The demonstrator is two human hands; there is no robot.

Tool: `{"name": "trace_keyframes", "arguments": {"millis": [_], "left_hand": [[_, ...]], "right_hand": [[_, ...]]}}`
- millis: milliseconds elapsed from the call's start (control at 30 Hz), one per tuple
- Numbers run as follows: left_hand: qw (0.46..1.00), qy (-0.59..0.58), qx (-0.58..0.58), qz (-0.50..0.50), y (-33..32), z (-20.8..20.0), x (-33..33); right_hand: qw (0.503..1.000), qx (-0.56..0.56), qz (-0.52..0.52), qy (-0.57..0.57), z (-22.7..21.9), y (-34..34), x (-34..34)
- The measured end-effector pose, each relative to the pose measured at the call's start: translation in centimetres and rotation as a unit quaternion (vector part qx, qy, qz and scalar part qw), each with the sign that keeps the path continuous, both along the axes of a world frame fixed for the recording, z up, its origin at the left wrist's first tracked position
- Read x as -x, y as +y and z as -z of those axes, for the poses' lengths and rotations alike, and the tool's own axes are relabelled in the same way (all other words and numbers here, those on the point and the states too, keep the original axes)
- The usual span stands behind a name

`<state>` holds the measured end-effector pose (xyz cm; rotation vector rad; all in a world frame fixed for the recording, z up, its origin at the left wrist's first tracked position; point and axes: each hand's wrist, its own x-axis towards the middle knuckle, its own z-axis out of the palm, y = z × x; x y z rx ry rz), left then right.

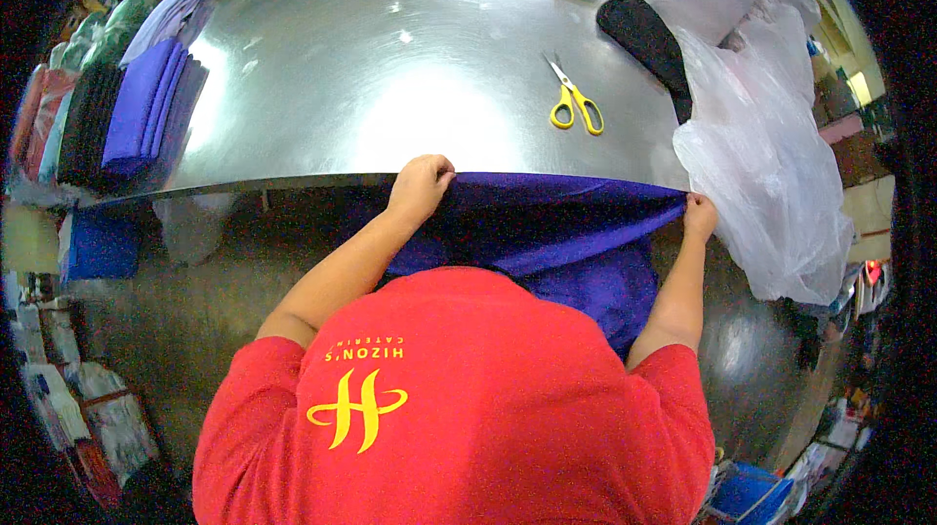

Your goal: The person folds a large piece of purple fabric on a metal table, then uses yellow-handled scissors to trim the edges. The person repeatedly folds and cuts the fabric, adjusting its position on the table between cuts.

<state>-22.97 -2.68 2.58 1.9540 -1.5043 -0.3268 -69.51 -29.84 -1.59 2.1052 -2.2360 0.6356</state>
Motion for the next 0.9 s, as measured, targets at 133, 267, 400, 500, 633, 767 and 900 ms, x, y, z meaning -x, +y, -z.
{"name": "trace_keyframes", "arguments": {"millis": [133, 267, 400, 500, 633, 767, 900], "left_hand": [[0.999, -0.023, 0.031, -0.014, 0.2, -0.2, 0.2], [0.999, -0.020, 0.001, -0.026, 0.3, -0.4, 0.3], [0.999, -0.026, -0.008, -0.027, 0.1, -0.4, 0.1], [0.999, -0.033, -0.009, -0.028, 0.0, -0.2, 0.1], [0.998, -0.041, 0.030, -0.023, 0.2, 0.0, -0.1], [0.996, -0.076, 0.042, -0.017, 0.5, 0.3, -0.2], [0.994, -0.097, 0.042, -0.014, 0.5, 0.5, -0.2]], "right_hand": [[1.000, 0.007, 0.000, -0.002, 0.1, -0.2, 0.2], [1.000, 0.013, -0.020, 0.011, 0.1, -0.2, 0.5], [0.999, 0.031, -0.039, 0.019, 0.3, -0.5, 0.8], [0.998, 0.014, -0.006, 0.058, 0.8, -0.9, 1.1], [1.000, 0.020, -0.023, 0.000, 1.7, -1.7, 1.8], [1.000, 0.007, -0.006, 0.003, 2.2, -2.2, 2.2], [1.000, -0.001, 0.000, 0.030, 1.6, -2.0, 1.8]]}}
